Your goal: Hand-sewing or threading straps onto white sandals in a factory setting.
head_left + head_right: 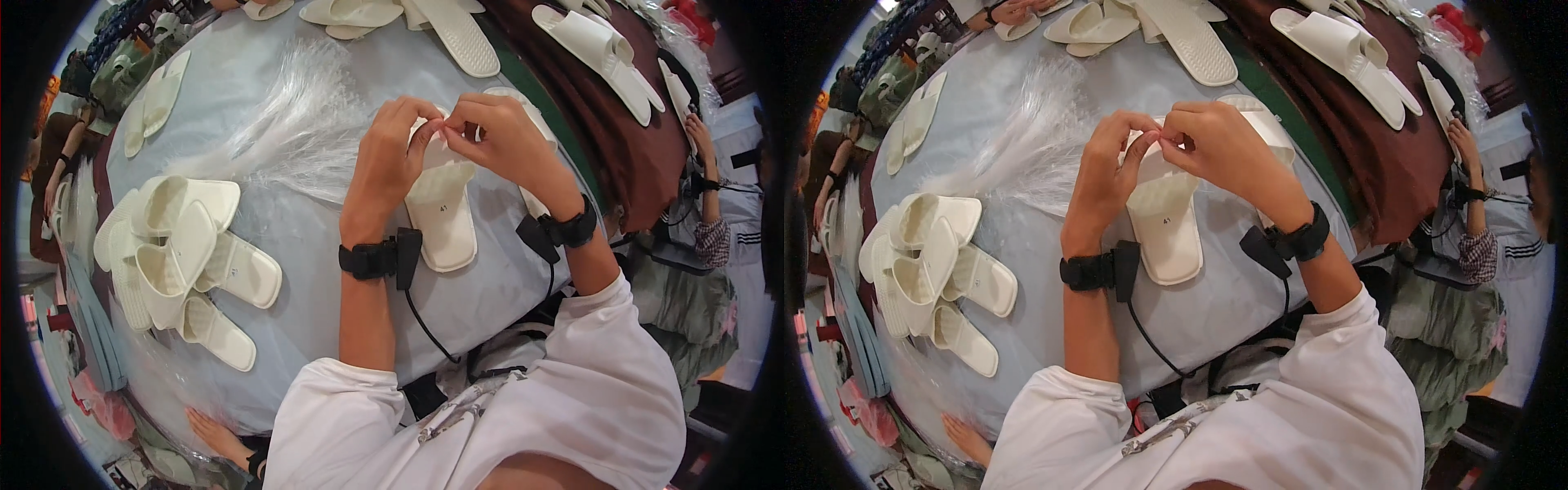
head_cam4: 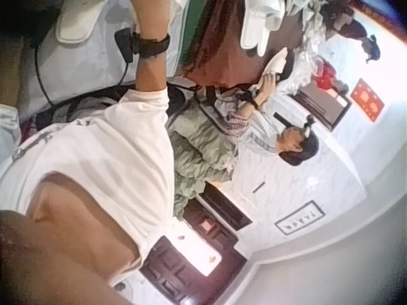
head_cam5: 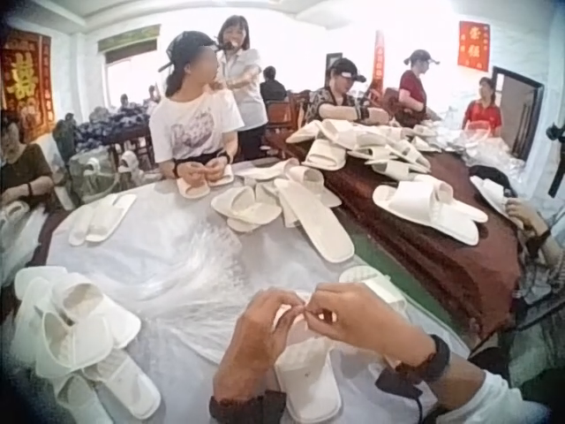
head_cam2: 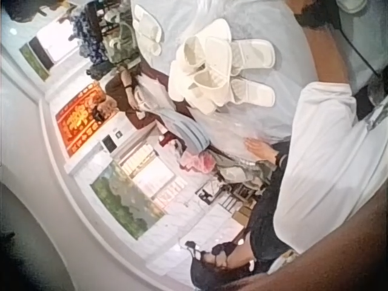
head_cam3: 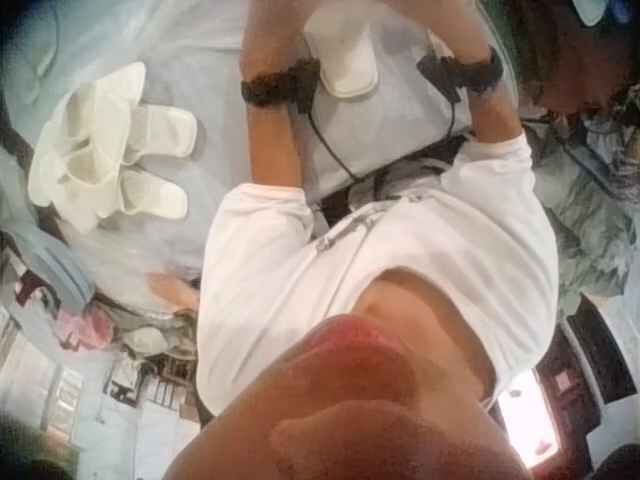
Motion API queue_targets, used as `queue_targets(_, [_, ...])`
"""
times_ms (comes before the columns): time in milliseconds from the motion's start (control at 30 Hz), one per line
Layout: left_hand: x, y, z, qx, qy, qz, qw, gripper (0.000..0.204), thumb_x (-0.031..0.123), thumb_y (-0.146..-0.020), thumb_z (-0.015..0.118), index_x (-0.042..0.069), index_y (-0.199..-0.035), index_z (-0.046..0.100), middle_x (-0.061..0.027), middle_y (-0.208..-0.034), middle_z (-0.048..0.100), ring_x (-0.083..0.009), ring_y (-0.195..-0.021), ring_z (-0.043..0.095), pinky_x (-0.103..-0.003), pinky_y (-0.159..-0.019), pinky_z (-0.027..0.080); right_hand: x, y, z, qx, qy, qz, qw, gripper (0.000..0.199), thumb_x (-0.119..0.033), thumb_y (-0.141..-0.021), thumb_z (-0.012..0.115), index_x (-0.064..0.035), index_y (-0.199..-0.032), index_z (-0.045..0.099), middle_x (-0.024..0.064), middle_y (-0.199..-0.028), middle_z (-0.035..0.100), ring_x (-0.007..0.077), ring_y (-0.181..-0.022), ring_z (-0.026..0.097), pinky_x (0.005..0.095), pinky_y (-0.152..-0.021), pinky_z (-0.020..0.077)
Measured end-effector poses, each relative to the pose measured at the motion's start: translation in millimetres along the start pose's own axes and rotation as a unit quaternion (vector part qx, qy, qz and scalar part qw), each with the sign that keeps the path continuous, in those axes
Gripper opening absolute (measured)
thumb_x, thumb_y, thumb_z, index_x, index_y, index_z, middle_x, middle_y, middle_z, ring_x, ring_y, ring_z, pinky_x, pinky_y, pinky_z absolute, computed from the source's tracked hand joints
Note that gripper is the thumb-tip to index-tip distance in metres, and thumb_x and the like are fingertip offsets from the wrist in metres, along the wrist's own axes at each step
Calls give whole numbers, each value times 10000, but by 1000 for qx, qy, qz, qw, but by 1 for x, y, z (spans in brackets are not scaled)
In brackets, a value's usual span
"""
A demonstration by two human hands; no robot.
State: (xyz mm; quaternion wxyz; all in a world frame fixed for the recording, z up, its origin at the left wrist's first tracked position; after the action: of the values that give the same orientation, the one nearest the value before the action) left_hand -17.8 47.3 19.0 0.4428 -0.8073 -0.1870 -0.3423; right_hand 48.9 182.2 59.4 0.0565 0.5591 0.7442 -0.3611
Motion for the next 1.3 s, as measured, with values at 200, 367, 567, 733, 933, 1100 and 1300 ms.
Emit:
queue_targets(200, [-11,5,4,0,-24,-18,1000,88,51,-969,663,11,-1035,622,-151,-962,660,-363,-907,614,-451,-789,503,-1,-3,13,-12,-5,0,1000,191,-89,-839,750,15,-740,624,119,-705,623,300,-571,605,383,-549,483])
queue_targets(367, [-16,6,4,-25,26,-26,999,68,31,-1009,622,-31,-1024,598,-166,-942,642,-329,-887,608,-409,-821,497,-9,-1,17,15,31,-74,997,192,-61,-834,726,7,-718,589,100,-703,600,286,-561,582,378,-535,472])
queue_targets(567, [-16,6,7,-17,-1,-17,1000,79,46,-1022,614,-32,-1020,601,-174,-934,646,-326,-842,609,-401,-784,504,-14,2,17,16,93,-154,983,154,-34,-833,713,-15,-749,585,80,-722,593,269,-557,561,380,-524,466])
queue_targets(733, [-17,3,4,-22,79,-102,991,156,143,-1052,636,-12,-1078,630,-98,-1001,697,-179,-879,625,-328,-812,509,-8,6,2,36,31,-130,990,118,-10,-825,771,-17,-800,655,69,-753,629,228,-599,607,322,-548,494])
queue_targets(933, [-9,0,-9,82,124,-94,984,266,285,-1035,671,29,-1104,698,-65,-1003,728,-171,-796,537,-327,-748,456,-15,13,-17,151,24,-88,984,184,34,-807,809,7,-985,767,100,-917,716,193,-710,683,283,-633,554])
queue_targets(1100, [-14,1,-4,40,203,-131,970,255,260,-993,737,26,-1092,746,-27,-948,747,-108,-812,564,-297,-752,466,-35,21,-13,158,112,-137,971,226,57,-826,786,0,-1043,760,105,-956,711,208,-751,703,312,-642,573])
queue_targets(1300, [-16,-1,-5,42,269,-134,953,224,176,-977,763,2,-1117,746,-34,-995,751,-89,-899,656,-259,-811,508,-23,24,-16,145,10,-91,985,200,-25,-849,816,16,-1032,746,89,-952,724,156,-758,699,281,-639,570])
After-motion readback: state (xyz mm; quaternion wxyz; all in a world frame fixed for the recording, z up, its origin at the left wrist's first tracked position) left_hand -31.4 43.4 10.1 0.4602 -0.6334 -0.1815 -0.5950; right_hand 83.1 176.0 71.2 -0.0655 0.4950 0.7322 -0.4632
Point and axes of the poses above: each hand's wrist, its own y-axis away from the middle knuckle, its own z-axis out of the palm, x = y × z, the point moved 6 cm from there along -y, towards the middle knuckle
